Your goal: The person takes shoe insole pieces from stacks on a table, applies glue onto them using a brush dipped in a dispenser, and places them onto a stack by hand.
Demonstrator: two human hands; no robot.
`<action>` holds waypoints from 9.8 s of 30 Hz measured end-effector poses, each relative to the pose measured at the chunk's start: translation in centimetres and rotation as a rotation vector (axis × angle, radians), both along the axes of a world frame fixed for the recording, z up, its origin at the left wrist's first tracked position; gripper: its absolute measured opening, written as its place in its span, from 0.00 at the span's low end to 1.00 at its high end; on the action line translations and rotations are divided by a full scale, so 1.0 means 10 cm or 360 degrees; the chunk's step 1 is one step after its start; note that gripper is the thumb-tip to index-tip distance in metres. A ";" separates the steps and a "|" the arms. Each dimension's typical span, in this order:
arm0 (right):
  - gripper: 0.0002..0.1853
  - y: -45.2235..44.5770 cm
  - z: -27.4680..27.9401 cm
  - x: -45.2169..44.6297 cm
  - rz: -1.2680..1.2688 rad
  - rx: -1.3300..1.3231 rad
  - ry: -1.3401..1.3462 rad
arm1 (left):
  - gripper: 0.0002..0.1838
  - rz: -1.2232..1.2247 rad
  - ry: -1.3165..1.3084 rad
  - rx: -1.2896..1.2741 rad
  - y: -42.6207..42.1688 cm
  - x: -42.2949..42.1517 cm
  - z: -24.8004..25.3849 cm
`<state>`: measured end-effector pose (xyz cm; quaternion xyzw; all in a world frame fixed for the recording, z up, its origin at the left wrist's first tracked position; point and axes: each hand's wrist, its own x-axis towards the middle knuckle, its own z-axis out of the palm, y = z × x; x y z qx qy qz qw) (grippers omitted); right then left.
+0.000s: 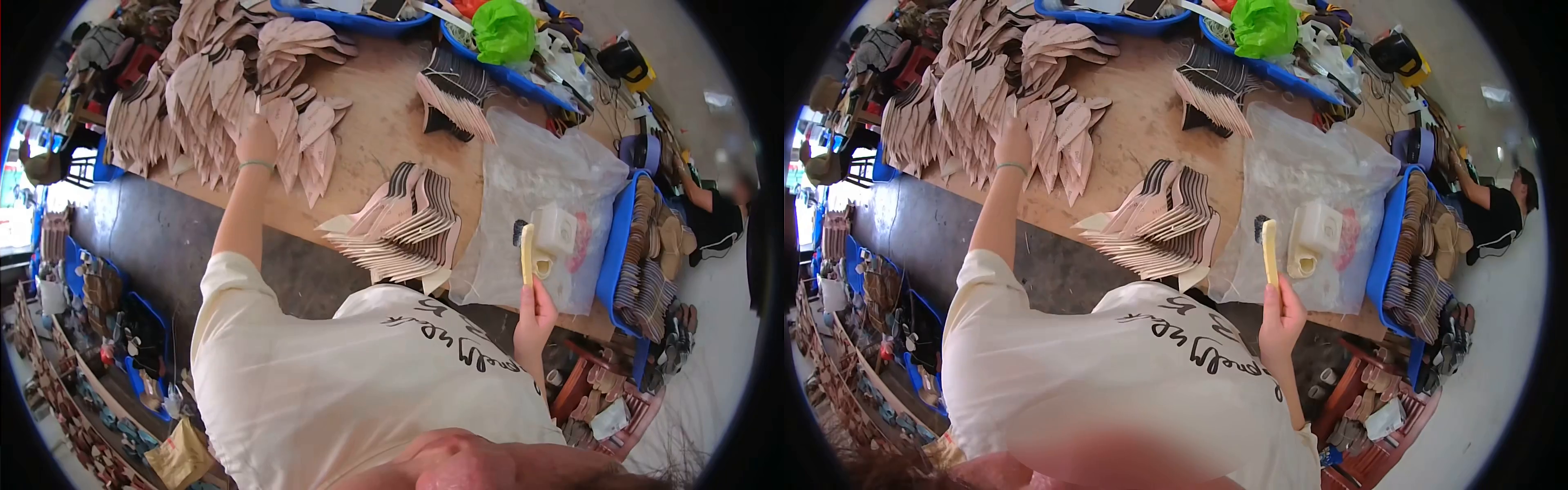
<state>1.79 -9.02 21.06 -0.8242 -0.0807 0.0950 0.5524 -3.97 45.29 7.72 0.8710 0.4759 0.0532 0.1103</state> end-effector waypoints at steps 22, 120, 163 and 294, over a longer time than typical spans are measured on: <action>0.16 -0.35 -0.14 0.14 -0.0270 0.0307 0.0229 | 0.16 -0.1197 0.0003 -0.0030 -1.91 0.41 -0.06; 0.13 -2.56 -1.29 1.34 0.0443 -0.1052 0.0334 | 0.14 0.0458 -0.0786 -0.2597 -5.10 0.66 -0.45; 0.17 -1.34 -2.17 1.16 0.0682 -0.0951 0.0010 | 0.08 0.0748 -0.0668 -0.2801 -4.72 0.50 -0.56; 0.15 -1.46 -2.15 0.86 0.0423 -0.0766 0.0361 | 0.06 0.0434 0.0469 -0.2673 -4.42 1.08 -0.32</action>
